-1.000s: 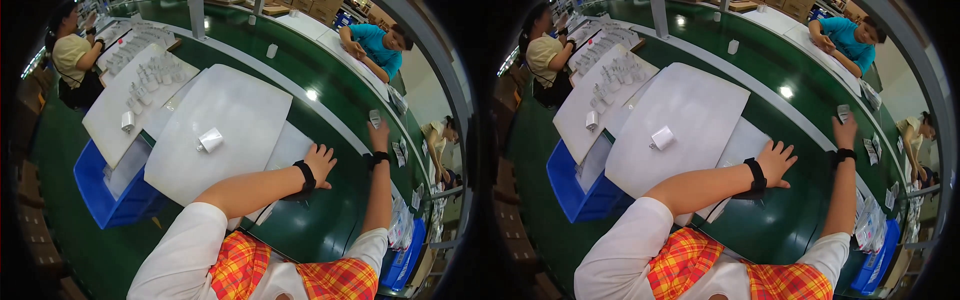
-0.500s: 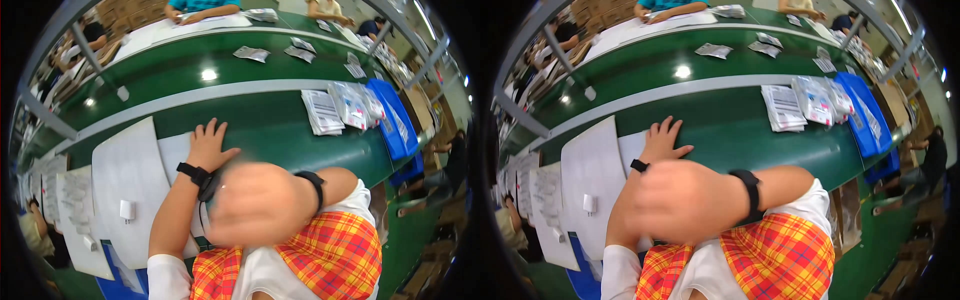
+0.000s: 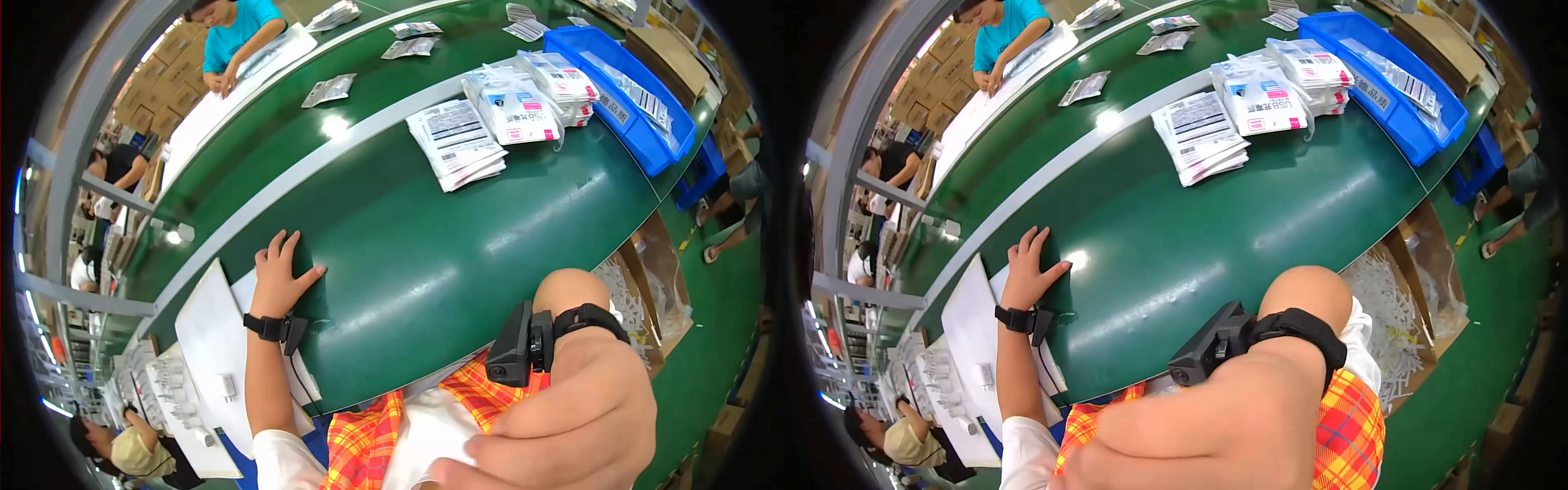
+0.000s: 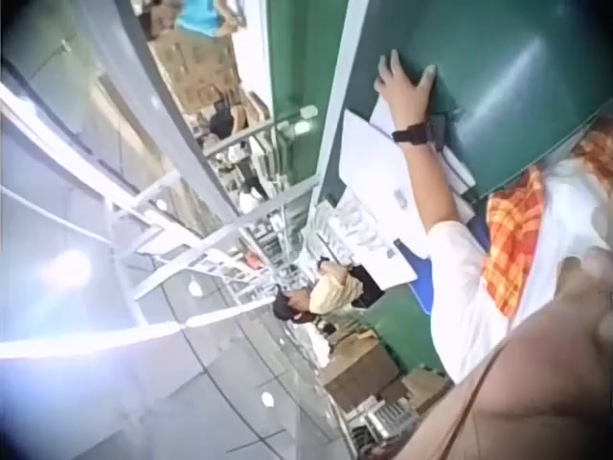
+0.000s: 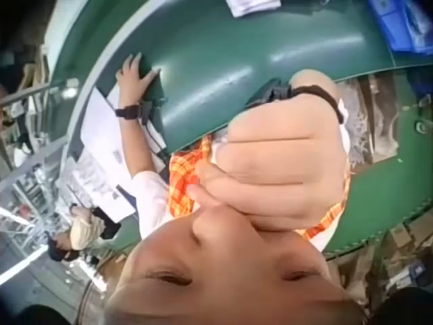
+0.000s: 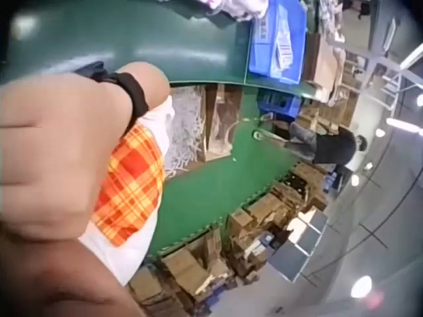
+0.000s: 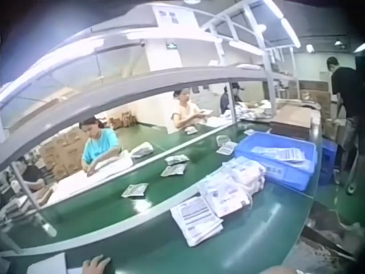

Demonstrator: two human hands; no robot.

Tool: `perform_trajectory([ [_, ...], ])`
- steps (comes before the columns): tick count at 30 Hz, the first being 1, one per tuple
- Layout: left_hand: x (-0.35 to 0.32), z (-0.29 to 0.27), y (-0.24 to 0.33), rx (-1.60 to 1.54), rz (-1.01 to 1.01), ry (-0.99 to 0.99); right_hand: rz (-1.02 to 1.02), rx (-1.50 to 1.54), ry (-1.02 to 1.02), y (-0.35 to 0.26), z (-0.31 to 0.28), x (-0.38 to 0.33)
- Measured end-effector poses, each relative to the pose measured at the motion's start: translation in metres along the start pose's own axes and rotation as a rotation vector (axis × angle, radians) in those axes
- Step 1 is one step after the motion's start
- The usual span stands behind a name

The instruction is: The person picks up a power adapter and a plastic bag, slides the adapter into the bag, and presses it flat. They then place the bagged adapter onto a stack of other bags.

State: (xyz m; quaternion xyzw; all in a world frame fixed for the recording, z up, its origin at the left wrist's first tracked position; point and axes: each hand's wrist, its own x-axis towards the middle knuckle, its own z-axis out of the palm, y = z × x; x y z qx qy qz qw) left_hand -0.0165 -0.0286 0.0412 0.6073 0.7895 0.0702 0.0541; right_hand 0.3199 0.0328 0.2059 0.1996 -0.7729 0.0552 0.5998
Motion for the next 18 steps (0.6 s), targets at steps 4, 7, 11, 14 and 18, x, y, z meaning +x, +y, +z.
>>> perform_trajectory([
  [4,0.008,-0.016,0.009,0.062,-0.032,-0.1,0.051,0.214,-0.19,0.009,-0.031,0.003],
  [7,0.017,-0.033,0.022,0.152,-0.083,-0.241,0.426,0.573,-0.112,0.012,-0.04,0.003],
  [11,0.069,-0.025,0.067,0.234,0.118,-0.332,0.291,-0.027,-0.134,-0.003,-0.014,-0.013],
  [14,0.097,-0.001,0.113,0.088,0.418,0.004,0.141,-0.073,-0.174,0.009,-0.025,-0.01],
  [18,0.129,0.028,0.188,-0.076,0.56,0.301,-0.114,-0.183,-0.225,0.027,-0.031,0.002],
])
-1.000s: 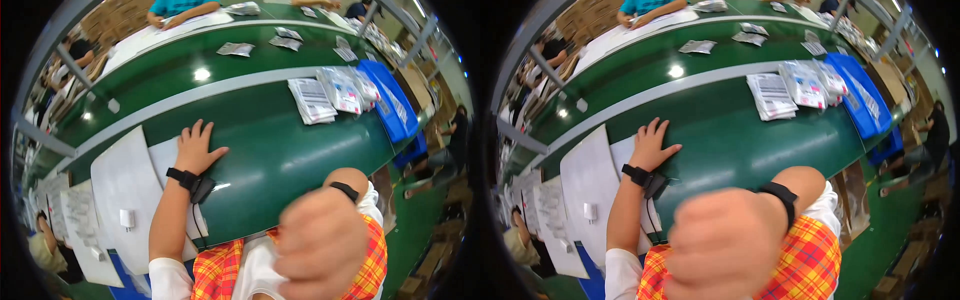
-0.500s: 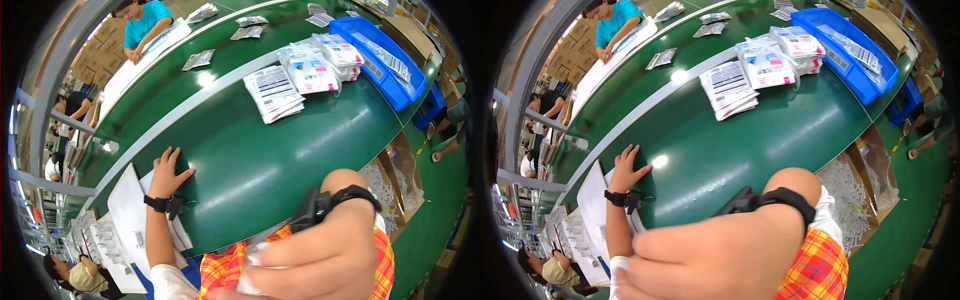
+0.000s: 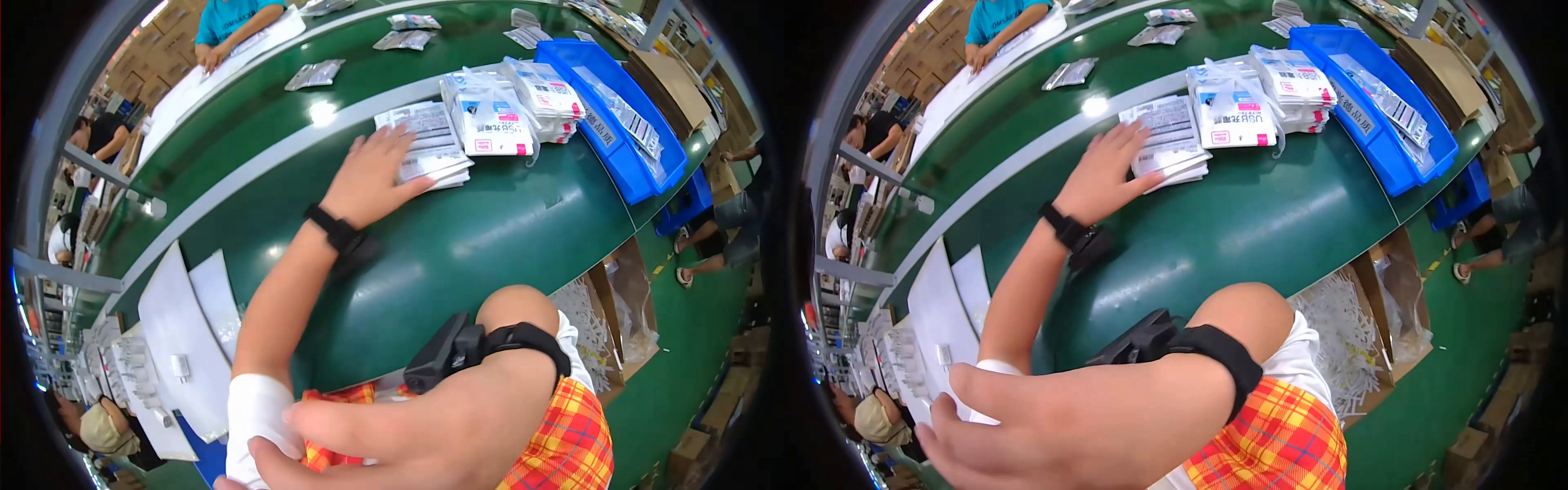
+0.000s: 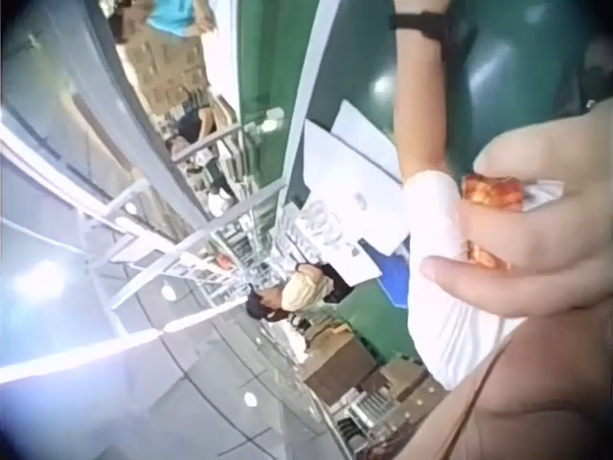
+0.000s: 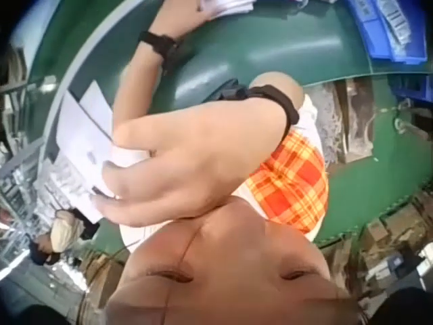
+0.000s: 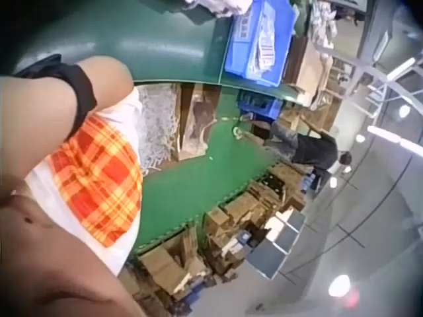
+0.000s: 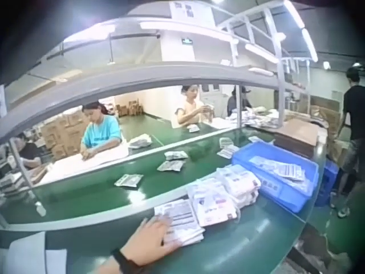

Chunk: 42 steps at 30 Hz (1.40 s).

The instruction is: The person picks up a power adapter and a plastic bag, slides the adapter into the bag, and presses it flat. They then place the bagged adapter onto a stack of other bags.

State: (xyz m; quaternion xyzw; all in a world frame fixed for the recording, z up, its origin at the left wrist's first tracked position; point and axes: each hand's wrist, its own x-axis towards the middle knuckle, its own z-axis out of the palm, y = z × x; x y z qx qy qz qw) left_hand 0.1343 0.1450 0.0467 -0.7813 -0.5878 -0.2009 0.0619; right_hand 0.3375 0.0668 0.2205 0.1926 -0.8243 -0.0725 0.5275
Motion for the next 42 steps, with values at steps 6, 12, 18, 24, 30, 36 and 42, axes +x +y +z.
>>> perform_trajectory([
  [6,0.035,0.028,0.031,-0.174,-0.002,-0.128,0.368,0.422,0.021,-0.024,0.012,-0.004],
  [12,0.048,0.012,0.033,-0.349,-0.139,-0.302,-0.178,-0.185,0.318,-0.008,-0.001,-0.028],
  [18,0.032,0.033,0.014,-0.314,0.071,0.078,-0.494,-0.358,0.51,-0.02,-0.029,-0.025],
  [24,0.037,0.035,0.022,-0.409,0.026,-0.001,-0.409,1.065,0.527,-0.023,-0.031,-0.007],
  [30,0.03,0.029,0.011,-0.36,-0.047,0.111,-0.42,2.203,0.364,-0.019,0.003,0.005],
  [36,0.027,0.017,0.009,-0.383,-0.118,0.387,-0.304,2.426,0.4,-0.017,0.026,0.016],
  [42,0.027,-0.011,0.022,-0.286,-0.19,0.464,-0.119,2.155,0.323,0.009,0.045,0.016],
])
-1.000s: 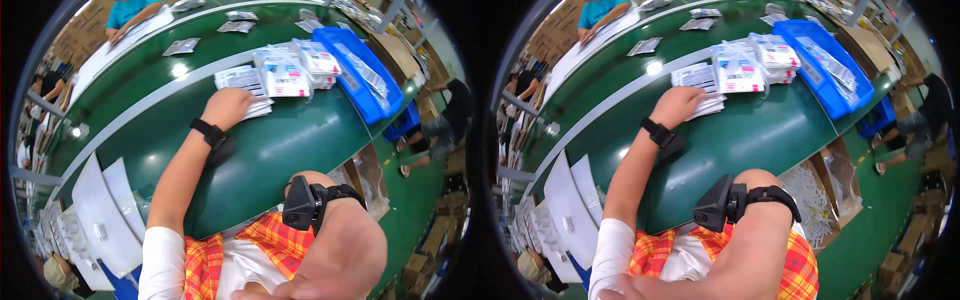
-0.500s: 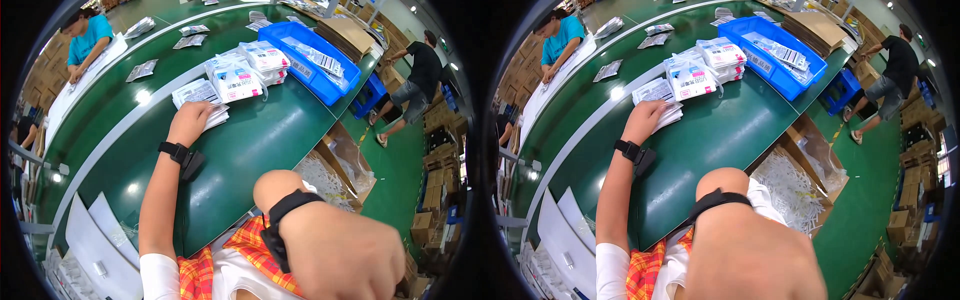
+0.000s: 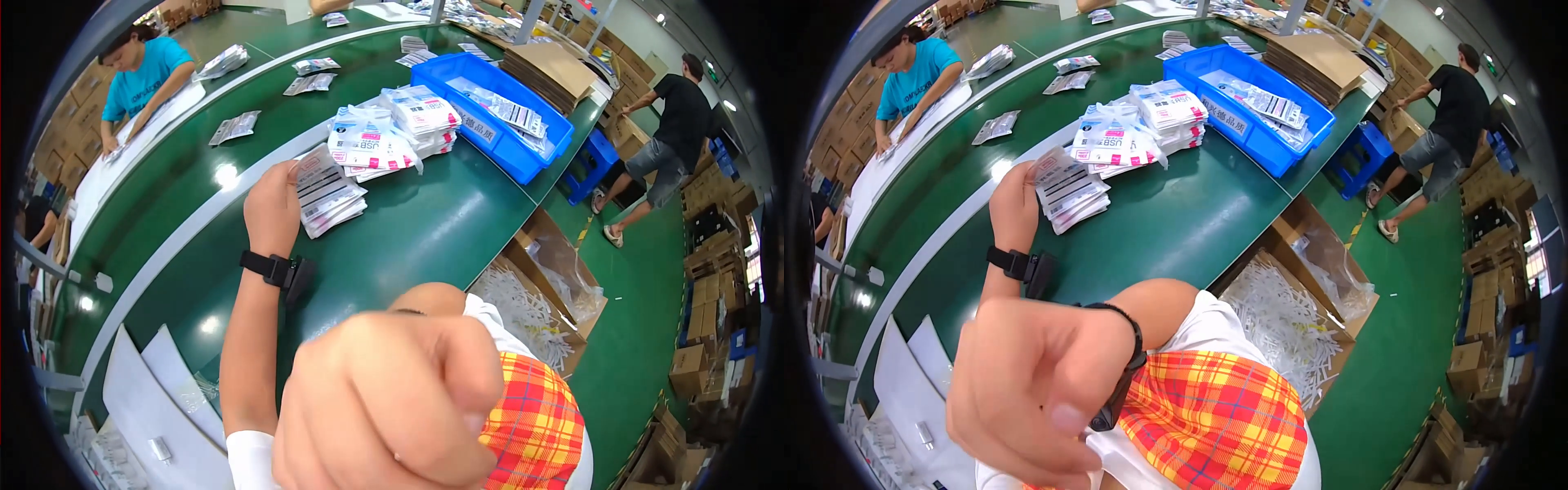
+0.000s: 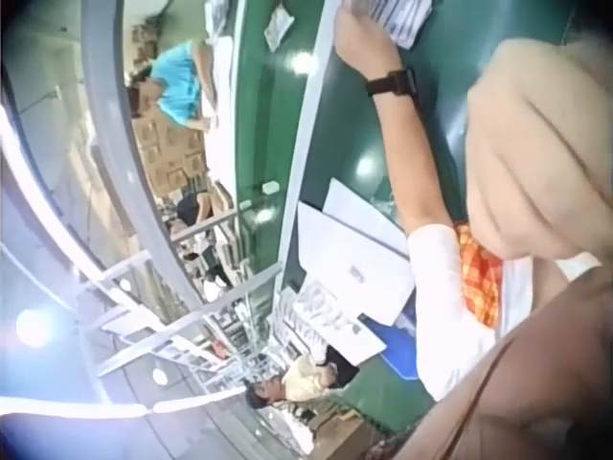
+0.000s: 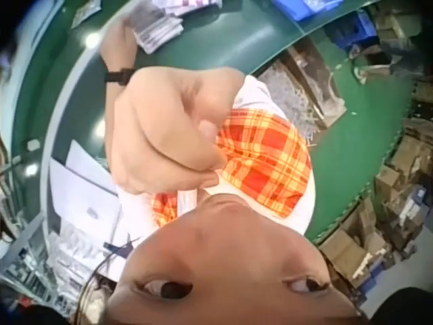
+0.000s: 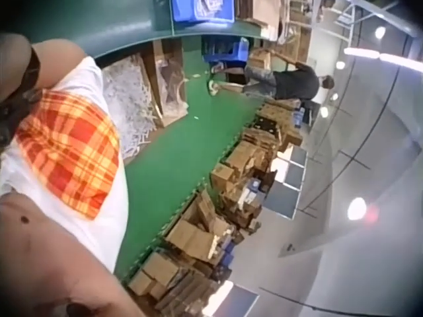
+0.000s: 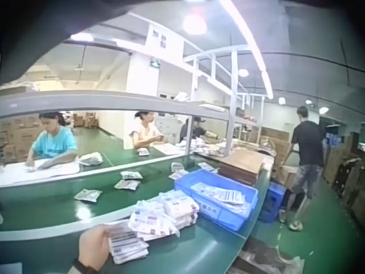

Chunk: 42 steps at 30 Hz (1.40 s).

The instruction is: The person picks up a power adapter and a plastic bag, slides the adapter into the bag, and presses it flat. They then place the bagged adapter onto a stack of other bags.

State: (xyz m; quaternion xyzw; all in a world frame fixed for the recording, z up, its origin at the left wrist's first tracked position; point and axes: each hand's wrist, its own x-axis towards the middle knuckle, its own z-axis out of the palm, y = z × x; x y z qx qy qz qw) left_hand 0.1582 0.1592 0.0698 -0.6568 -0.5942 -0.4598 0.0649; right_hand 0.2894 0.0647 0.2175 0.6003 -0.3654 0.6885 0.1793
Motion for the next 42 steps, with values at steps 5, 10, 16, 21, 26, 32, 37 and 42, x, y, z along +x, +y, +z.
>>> perform_trajectory([
  [5,0.014,-0.041,0.01,-0.054,0.22,-0.06,-0.179,-0.097,0.139,0.012,0.007,-0.027],
  [10,-0.001,-0.102,-0.033,0.249,0.35,0.268,-0.209,-0.305,0.147,-0.001,-0.014,-0.027],
  [16,-0.067,-0.146,-0.073,0.691,0.125,-0.164,0.461,-1.149,0.578,-0.015,-0.061,-0.045],
  [21,-0.131,-0.139,-0.084,0.686,0.1,-0.444,1.21,-1.763,0.313,0.061,-0.14,-0.134],
  [26,-0.1,-0.171,-0.095,0.095,-0.249,-0.588,1.291,-1.69,0.157,0.104,-0.149,-0.165],
  [32,-0.126,-0.164,-0.149,0.145,-0.162,-0.482,1.366,-1.768,-0.315,0.126,-0.161,-0.156],
  [37,-0.123,-0.156,-0.145,0.264,-0.292,-0.722,1.549,-1.347,-0.264,0.117,-0.167,-0.14],
  [42,-0.125,-0.153,-0.148,0.275,-0.215,-0.644,1.567,-1.252,-0.274,0.079,-0.139,-0.143],
])
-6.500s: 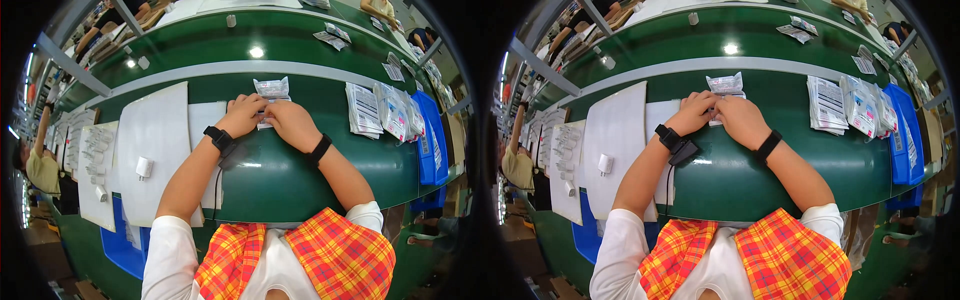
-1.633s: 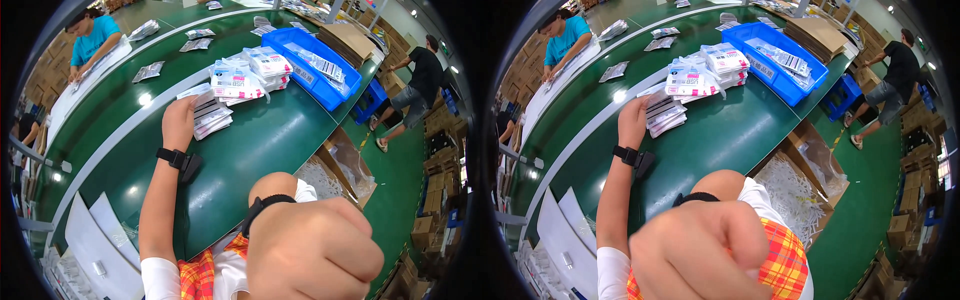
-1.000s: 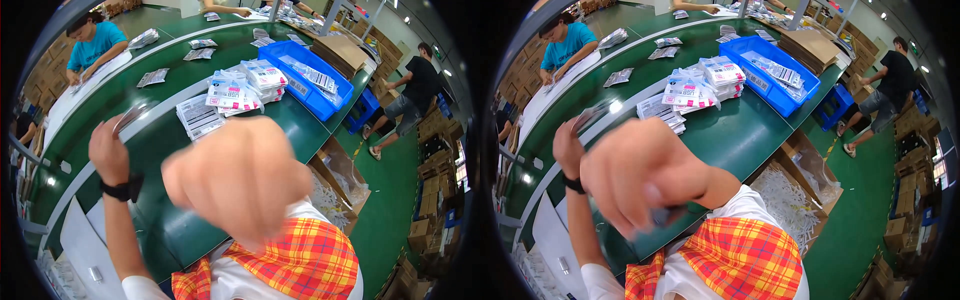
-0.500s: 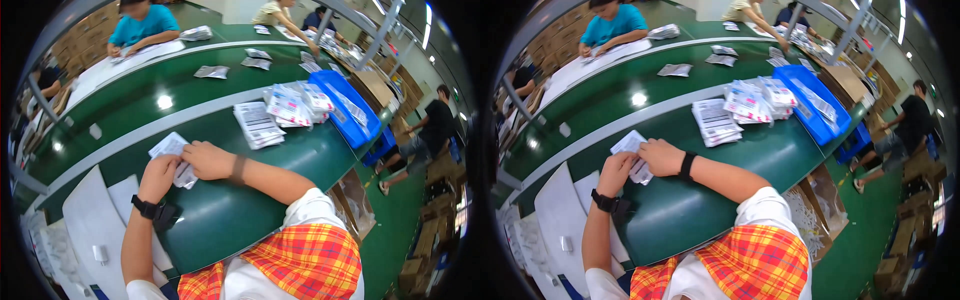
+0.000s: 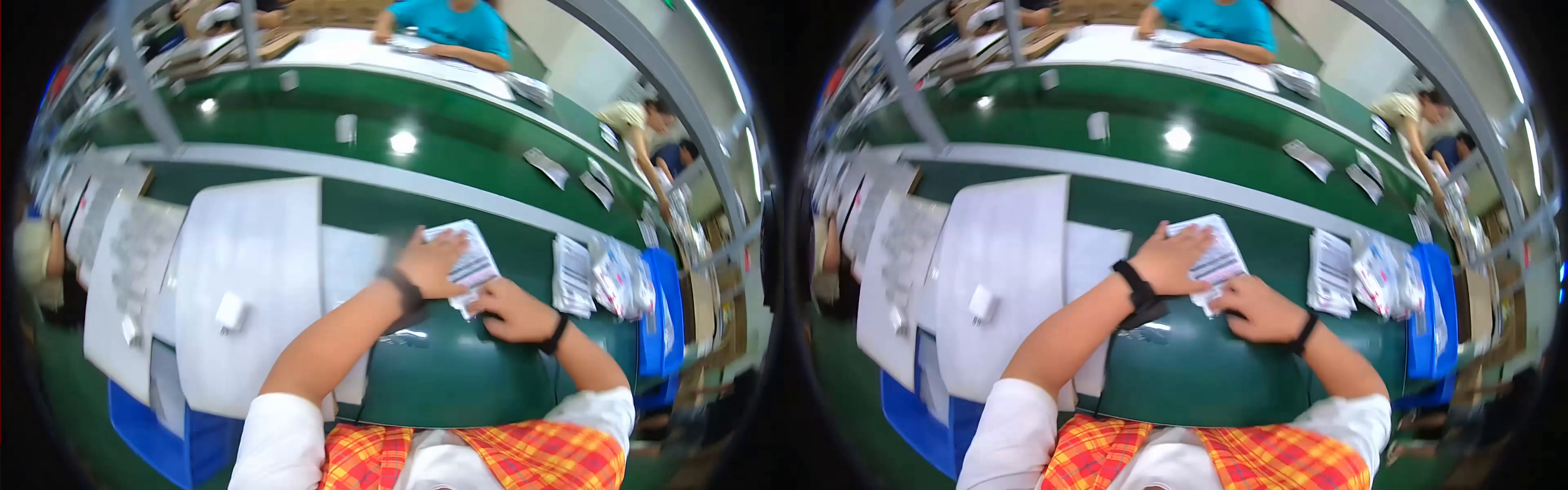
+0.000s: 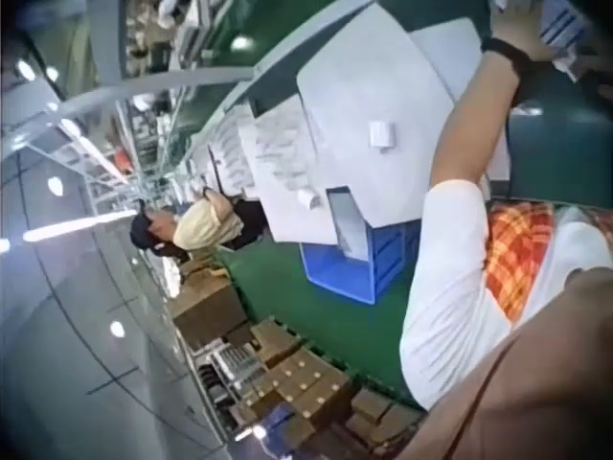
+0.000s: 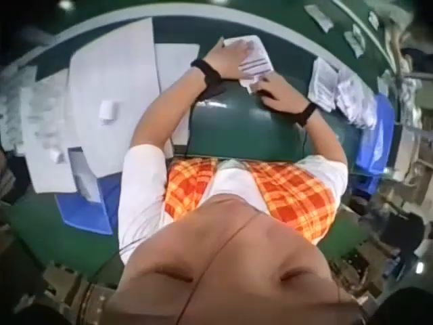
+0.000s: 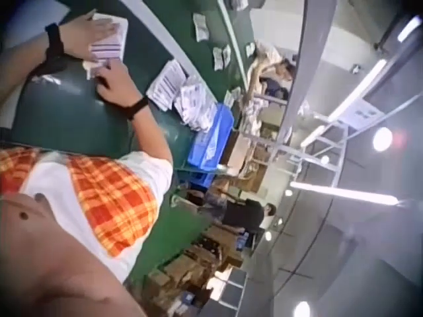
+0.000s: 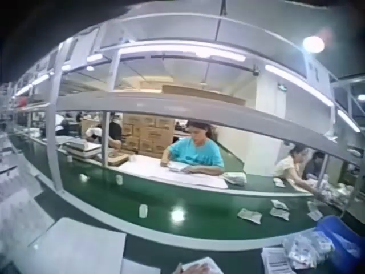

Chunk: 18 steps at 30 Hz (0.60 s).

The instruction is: The person picks up a power adapter and a plastic bag, slides the adapter into the bag, and presses it flat. They then place the bagged adapter onto a stack of other bags.

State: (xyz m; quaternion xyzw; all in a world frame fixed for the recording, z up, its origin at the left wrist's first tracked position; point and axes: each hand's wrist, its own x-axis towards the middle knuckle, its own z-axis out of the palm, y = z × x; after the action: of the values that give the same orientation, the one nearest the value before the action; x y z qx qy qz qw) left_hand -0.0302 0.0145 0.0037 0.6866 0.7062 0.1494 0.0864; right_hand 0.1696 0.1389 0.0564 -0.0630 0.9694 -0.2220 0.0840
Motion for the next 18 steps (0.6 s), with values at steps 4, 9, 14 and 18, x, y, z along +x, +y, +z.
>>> perform_trajectory([
  [4,-0.006,0.005,-0.004,-0.017,-0.034,0.043,0.07,-0.041,-0.069,-0.054,0.003,-0.025],
  [9,0.002,0.001,0.022,0.011,0.106,0.051,0.094,-0.172,-0.042,-0.101,-0.051,0.022],
  [14,0.011,0.097,-0.011,-0.415,-0.095,0.333,-0.559,-0.099,-0.093,-0.201,-0.055,0.165],
  [18,0.096,0.132,0.009,-0.528,-0.111,0.369,-0.907,-0.026,-0.089,-0.195,0.015,0.293],
])
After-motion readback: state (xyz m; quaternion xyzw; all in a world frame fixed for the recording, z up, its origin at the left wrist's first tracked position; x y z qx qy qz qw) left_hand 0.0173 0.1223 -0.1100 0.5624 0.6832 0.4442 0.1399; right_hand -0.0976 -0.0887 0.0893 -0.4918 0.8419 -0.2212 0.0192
